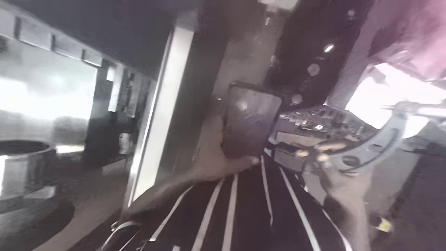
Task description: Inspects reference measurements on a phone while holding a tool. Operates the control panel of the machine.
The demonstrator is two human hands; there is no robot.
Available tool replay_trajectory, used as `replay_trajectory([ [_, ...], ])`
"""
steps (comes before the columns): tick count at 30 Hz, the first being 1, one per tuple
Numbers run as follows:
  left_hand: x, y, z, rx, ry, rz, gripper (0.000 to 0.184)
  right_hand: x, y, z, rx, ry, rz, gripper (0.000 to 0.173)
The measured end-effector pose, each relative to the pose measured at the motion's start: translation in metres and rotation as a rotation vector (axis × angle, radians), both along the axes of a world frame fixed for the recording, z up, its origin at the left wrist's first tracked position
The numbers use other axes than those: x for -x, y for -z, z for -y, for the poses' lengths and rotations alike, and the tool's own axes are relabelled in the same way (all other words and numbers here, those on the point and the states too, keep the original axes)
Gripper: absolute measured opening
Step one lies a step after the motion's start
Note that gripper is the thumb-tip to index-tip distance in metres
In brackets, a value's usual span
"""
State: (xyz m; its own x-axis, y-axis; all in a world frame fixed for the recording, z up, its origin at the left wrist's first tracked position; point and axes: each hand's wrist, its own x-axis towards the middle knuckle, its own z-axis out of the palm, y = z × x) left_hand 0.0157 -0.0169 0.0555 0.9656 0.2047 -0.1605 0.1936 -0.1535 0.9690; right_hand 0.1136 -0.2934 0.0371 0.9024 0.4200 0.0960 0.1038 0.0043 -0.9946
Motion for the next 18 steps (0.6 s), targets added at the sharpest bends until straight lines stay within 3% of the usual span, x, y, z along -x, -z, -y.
replay_trajectory([
  [2, -0.001, 0.003, 0.008, -0.066, -0.026, -0.029, 0.111, -0.001, 0.0, 0.007, -0.008, -0.011, 0.005, 0.027],
  [7, 0.002, 0.008, 0.019, 0.182, 0.041, 0.081, 0.103, -0.005, 0.003, 0.025, -0.047, -0.035, -0.035, 0.019],
  [11, -0.001, 0.01, 0.027, 0.344, 0.071, 0.129, 0.082, -0.009, 0.007, 0.039, -0.049, -0.02, -0.006, 0.017],
  [18, -0.006, 0.015, 0.045, 0.307, 0.106, 0.18, 0.072, -0.021, 0.009, 0.068, -0.116, -0.017, 0.004, 0.019],
])
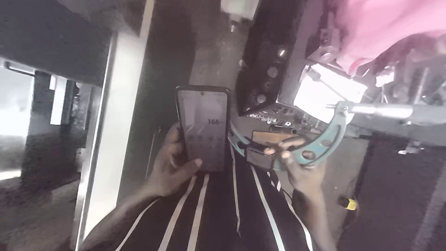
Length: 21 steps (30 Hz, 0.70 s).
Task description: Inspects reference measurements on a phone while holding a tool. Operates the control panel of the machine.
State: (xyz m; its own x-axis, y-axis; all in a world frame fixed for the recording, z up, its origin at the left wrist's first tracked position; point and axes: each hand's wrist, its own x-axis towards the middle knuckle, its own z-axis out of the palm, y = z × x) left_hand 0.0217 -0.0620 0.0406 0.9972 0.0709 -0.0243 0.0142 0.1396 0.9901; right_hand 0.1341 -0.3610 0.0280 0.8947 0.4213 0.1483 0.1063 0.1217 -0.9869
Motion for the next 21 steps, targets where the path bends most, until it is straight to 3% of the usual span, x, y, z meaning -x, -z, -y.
replay_trajectory([
  [11, -0.011, -0.001, 0.019, -0.01, 0.021, 0.019, 0.065, -0.015, -0.001, 0.02, 0.02, -0.016, 0.025, 0.019],
  [18, -0.001, 0.003, 0.015, 0.109, -0.049, -0.024, 0.076, -0.02, -0.001, 0.005, 0.013, -0.046, 0.014, 0.021],
  [21, 0.002, 0.001, 0.005, 0.075, -0.057, -0.049, 0.072, -0.021, 0.002, -0.006, -0.024, -0.064, -0.01, 0.025],
])
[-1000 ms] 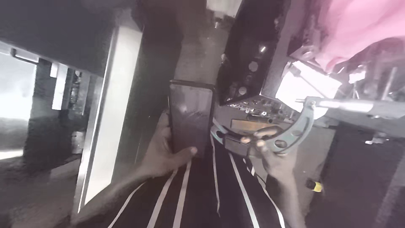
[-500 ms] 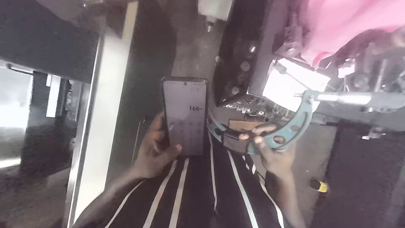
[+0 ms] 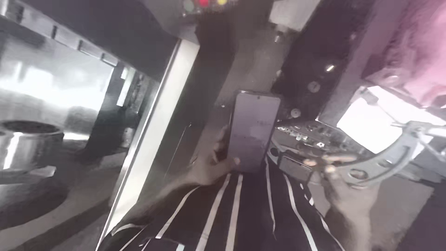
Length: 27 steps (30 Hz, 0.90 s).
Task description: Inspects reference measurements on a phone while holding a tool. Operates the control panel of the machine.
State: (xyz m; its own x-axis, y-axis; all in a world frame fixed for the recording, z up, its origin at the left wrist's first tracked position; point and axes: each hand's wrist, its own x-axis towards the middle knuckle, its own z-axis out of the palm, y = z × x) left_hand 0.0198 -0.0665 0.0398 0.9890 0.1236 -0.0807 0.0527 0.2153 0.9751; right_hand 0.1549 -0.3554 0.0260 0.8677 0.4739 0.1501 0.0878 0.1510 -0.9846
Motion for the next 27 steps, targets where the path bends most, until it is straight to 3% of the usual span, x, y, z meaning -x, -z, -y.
replay_trajectory([
  [16, 0.01, 0.003, -0.054, 0.074, -0.059, -0.024, 0.07, 0.0, 0.002, -0.063, 0.019, -0.051, 0.016, 0.026],
  [27, 0.001, 0.005, -0.077, 0.008, -0.062, 0.014, 0.069, -0.007, -0.002, -0.083, 0.078, -0.061, 0.024, 0.025],
])
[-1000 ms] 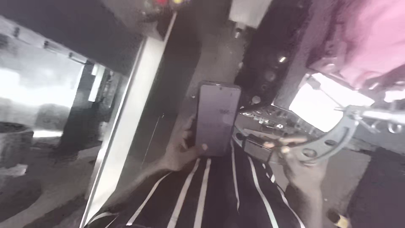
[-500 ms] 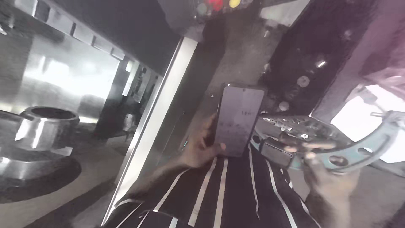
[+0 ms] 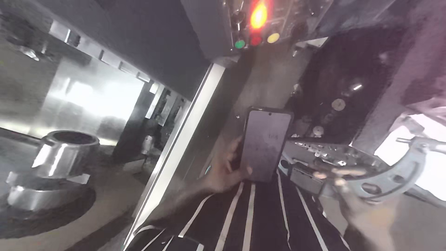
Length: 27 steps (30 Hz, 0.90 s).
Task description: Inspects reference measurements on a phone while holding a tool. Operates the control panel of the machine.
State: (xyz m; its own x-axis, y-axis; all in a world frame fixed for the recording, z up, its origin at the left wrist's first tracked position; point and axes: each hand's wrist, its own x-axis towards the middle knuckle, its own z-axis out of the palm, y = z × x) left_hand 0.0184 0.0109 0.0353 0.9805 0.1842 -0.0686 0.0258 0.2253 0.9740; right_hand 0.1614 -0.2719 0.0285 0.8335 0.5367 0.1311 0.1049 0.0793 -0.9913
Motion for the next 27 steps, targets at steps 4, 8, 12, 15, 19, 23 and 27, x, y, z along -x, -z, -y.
replay_trajectory([
  [4, -0.001, 0.0, -0.002, 0.007, 0.008, 0.007, 0.065, -0.003, 0.0, -0.003, -0.016, -0.005, -0.017, 0.027],
  [8, -0.003, -0.004, -0.002, 0.018, -0.015, 0.0, 0.069, -0.007, -0.001, -0.009, -0.04, -0.019, 0.008, 0.026],
  [12, -0.003, -0.004, -0.005, -0.006, -0.009, 0.008, 0.069, -0.009, -0.001, -0.012, -0.065, -0.009, -0.004, 0.026],
  [15, -0.003, -0.005, -0.002, -0.005, -0.024, -0.028, 0.071, -0.007, -0.003, -0.011, -0.04, 0.003, 0.008, 0.026],
  [19, -0.008, -0.005, -0.003, 0.014, -0.01, -0.002, 0.067, -0.008, -0.005, -0.009, -0.068, 0.017, 0.002, 0.025],
  [23, -0.011, -0.005, -0.003, 0.044, 0.012, 0.031, 0.065, -0.007, -0.006, -0.009, -0.067, 0.03, -0.014, 0.025],
  [27, -0.007, -0.005, -0.003, -0.005, 0.014, 0.001, 0.068, -0.006, -0.005, -0.004, -0.037, 0.027, -0.011, 0.025],
])
